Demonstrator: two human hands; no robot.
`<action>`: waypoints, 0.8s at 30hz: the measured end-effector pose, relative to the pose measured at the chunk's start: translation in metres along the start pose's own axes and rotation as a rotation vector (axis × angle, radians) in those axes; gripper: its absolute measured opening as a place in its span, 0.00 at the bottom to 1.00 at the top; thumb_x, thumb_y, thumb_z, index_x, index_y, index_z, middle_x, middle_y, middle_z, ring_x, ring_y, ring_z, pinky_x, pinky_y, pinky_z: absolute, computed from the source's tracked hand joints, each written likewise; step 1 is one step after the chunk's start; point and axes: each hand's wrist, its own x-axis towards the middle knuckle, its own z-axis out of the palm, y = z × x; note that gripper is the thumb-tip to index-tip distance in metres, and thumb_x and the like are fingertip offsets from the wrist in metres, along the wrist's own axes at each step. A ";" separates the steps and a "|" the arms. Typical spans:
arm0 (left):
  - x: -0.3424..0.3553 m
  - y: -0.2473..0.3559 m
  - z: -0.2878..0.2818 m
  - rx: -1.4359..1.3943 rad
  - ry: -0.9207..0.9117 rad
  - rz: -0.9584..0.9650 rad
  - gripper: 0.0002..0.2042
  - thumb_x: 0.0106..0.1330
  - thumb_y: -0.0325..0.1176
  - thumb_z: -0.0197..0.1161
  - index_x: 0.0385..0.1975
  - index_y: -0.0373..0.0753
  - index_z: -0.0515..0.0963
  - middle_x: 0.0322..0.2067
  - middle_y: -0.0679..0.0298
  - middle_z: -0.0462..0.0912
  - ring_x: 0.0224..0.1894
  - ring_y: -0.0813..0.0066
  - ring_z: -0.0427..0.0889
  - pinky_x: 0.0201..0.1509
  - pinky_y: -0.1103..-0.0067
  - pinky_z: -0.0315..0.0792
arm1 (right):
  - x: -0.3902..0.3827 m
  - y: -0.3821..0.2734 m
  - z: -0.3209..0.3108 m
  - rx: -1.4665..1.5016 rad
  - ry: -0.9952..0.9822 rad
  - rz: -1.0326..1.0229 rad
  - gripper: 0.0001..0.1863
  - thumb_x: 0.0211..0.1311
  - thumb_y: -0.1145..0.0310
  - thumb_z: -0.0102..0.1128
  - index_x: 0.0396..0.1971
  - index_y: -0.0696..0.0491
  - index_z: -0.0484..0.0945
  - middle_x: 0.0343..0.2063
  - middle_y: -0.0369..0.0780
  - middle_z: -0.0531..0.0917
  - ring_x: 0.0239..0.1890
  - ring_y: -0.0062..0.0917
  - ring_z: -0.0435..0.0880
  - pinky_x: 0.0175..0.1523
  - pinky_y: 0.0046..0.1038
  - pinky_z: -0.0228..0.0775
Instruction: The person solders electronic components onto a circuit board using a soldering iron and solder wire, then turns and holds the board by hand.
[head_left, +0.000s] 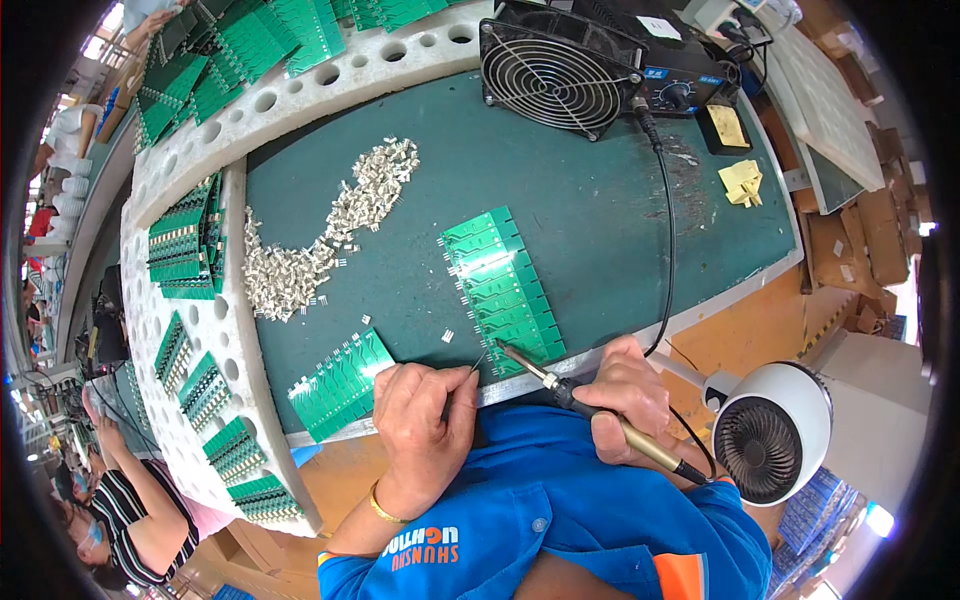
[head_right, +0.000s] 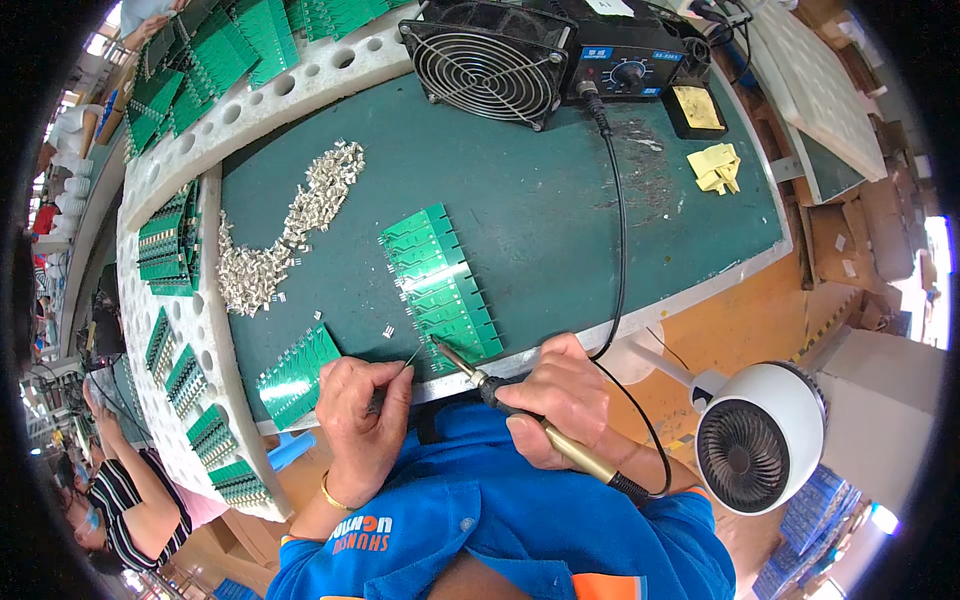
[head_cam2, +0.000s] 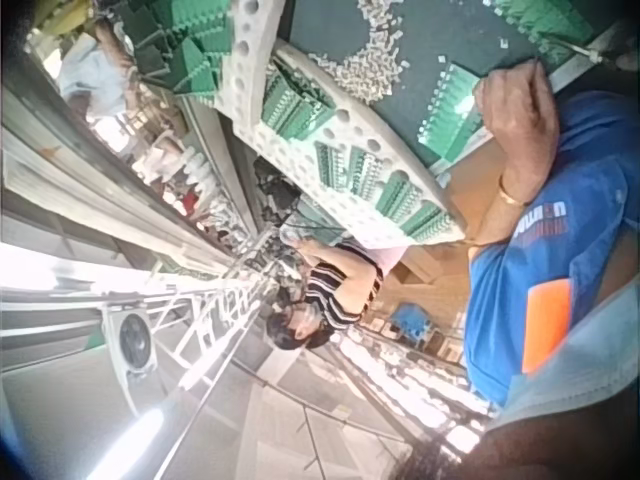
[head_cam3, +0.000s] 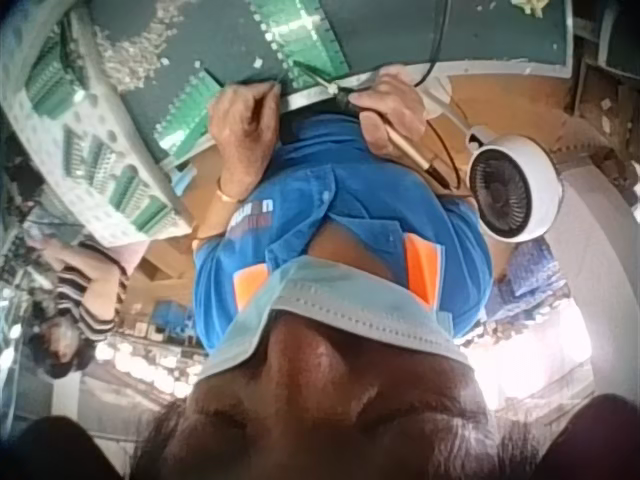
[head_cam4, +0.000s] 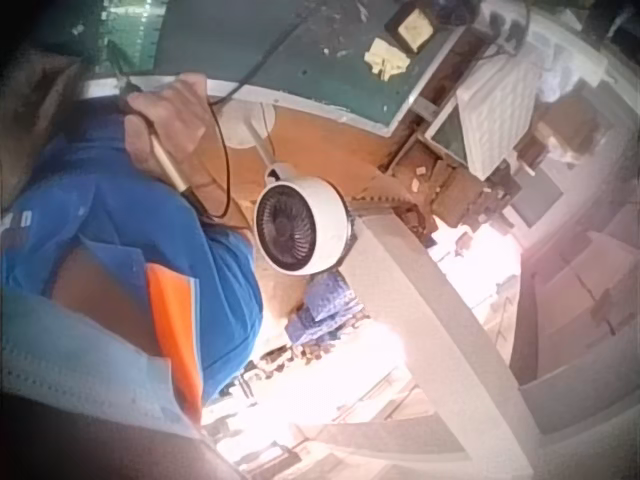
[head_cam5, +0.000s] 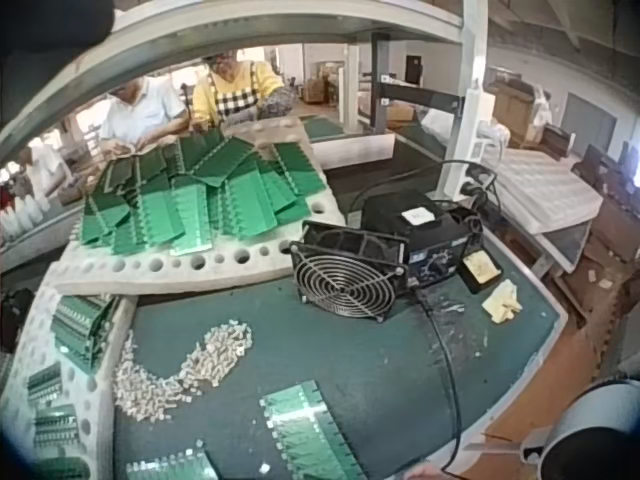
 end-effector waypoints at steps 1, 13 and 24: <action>0.001 -0.001 0.000 -0.001 0.000 -0.001 0.07 0.52 0.20 0.71 0.26 0.37 0.80 0.22 0.63 0.77 0.25 0.67 0.75 0.39 0.76 0.69 | 0.000 0.000 0.000 -0.001 -0.002 0.005 0.10 0.64 0.64 0.60 0.35 0.56 0.80 0.16 0.35 0.75 0.17 0.26 0.71 0.35 0.33 0.66; 0.000 -0.004 0.003 0.024 -0.016 -0.030 0.06 0.53 0.22 0.71 0.25 0.40 0.80 0.20 0.67 0.76 0.24 0.72 0.74 0.56 0.66 0.62 | 0.002 0.003 0.002 0.000 -0.026 0.021 0.07 0.59 0.69 0.61 0.34 0.55 0.80 0.17 0.34 0.76 0.17 0.26 0.72 0.36 0.33 0.66; -0.001 -0.005 0.003 0.019 -0.023 -0.028 0.06 0.52 0.23 0.71 0.25 0.41 0.80 0.19 0.67 0.76 0.24 0.72 0.74 0.57 0.65 0.62 | 0.002 0.004 0.003 -0.002 -0.020 0.031 0.08 0.60 0.66 0.61 0.32 0.55 0.80 0.16 0.34 0.76 0.17 0.26 0.72 0.35 0.33 0.65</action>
